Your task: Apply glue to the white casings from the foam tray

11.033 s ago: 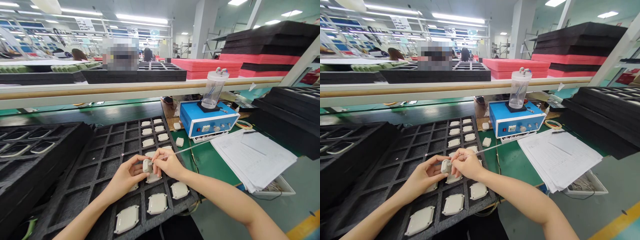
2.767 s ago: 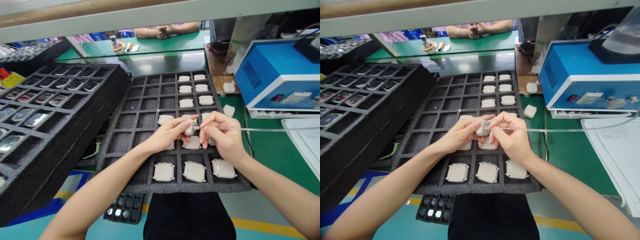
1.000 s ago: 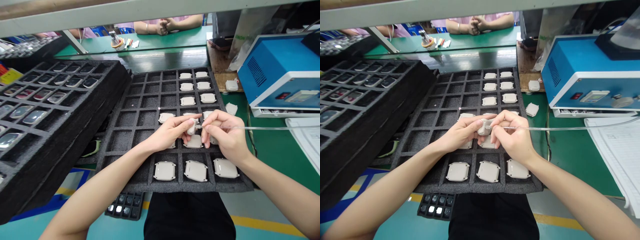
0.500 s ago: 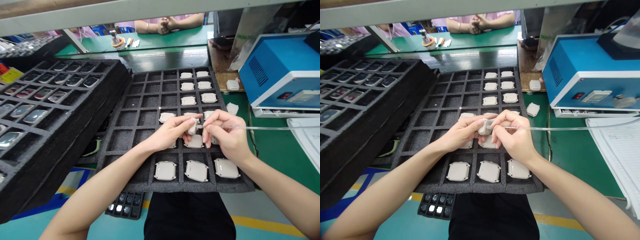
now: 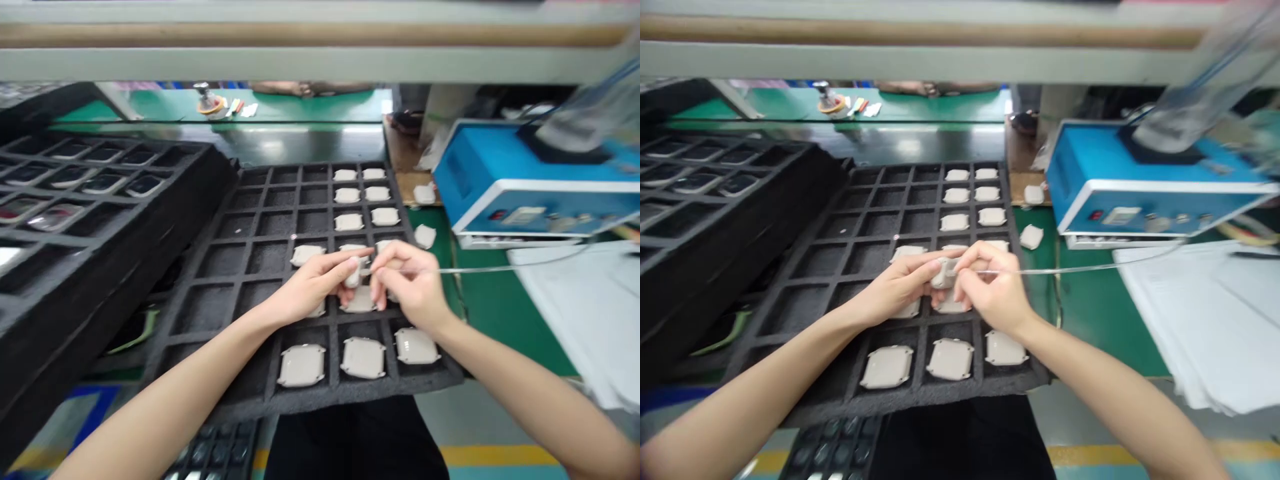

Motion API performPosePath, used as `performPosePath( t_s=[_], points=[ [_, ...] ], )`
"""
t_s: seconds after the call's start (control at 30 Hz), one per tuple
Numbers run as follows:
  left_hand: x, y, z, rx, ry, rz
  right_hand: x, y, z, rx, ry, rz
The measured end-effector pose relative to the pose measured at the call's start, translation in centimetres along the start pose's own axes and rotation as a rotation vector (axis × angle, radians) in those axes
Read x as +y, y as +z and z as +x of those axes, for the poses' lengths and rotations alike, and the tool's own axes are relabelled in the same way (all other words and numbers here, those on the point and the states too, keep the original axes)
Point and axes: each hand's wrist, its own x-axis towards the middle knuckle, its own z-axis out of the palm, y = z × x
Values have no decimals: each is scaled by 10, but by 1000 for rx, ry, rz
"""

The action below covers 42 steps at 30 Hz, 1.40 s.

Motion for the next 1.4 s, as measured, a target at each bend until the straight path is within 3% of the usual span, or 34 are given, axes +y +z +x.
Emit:
performPosePath(
  t_s=[0.23,0.73,1.4],
  points=[
    [-6,-4,5,2,18,-50,5,0,7,-20,45,66],
    [0,0,2,-83,77,-13,15,2,11,-63,-39,91],
    [0,1,2,-57,74,-37,14,3,14,-43,-14,81]
  ],
)
